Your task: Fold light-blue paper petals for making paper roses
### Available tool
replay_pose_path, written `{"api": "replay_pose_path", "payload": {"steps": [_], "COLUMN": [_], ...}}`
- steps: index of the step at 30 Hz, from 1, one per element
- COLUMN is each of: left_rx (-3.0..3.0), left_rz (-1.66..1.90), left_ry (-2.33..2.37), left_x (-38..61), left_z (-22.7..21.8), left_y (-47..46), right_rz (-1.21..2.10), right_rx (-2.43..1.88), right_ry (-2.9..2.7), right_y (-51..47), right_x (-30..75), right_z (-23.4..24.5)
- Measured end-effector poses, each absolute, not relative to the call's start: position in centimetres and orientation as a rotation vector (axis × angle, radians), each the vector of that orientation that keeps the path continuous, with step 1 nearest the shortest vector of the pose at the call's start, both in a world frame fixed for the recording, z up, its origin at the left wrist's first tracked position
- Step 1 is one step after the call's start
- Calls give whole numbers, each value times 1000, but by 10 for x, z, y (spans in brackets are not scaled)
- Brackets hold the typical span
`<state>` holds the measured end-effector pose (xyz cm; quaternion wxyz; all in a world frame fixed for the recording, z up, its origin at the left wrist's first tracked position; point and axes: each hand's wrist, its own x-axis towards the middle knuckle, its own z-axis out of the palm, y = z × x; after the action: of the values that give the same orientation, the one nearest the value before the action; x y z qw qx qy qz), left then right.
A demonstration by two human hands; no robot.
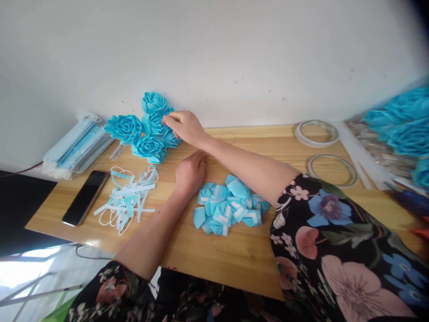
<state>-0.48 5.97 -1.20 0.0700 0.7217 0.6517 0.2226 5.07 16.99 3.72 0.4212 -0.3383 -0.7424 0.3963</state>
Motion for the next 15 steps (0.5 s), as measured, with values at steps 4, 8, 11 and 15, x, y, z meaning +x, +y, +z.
{"api": "replay_pose_path", "payload": {"steps": [4,8,11,15], "left_rx": [2184,2176,2168,2140], "left_rz": [636,605,636,732], "left_ry": [2004,2047,2021,1945], "left_x": [-4,-4,-5,-7], "left_z": [-12,-12,-11,-17], "left_y": [60,60,60,63], "right_rz": [914,914,908,897], "right_rx": [-832,-820,-828,-849], "right_ry": [-1915,-1965,-1958,-1890], "right_y": [164,161,159,154], "right_x": [47,48,55,76], "right_z": [34,35,38,48]}}
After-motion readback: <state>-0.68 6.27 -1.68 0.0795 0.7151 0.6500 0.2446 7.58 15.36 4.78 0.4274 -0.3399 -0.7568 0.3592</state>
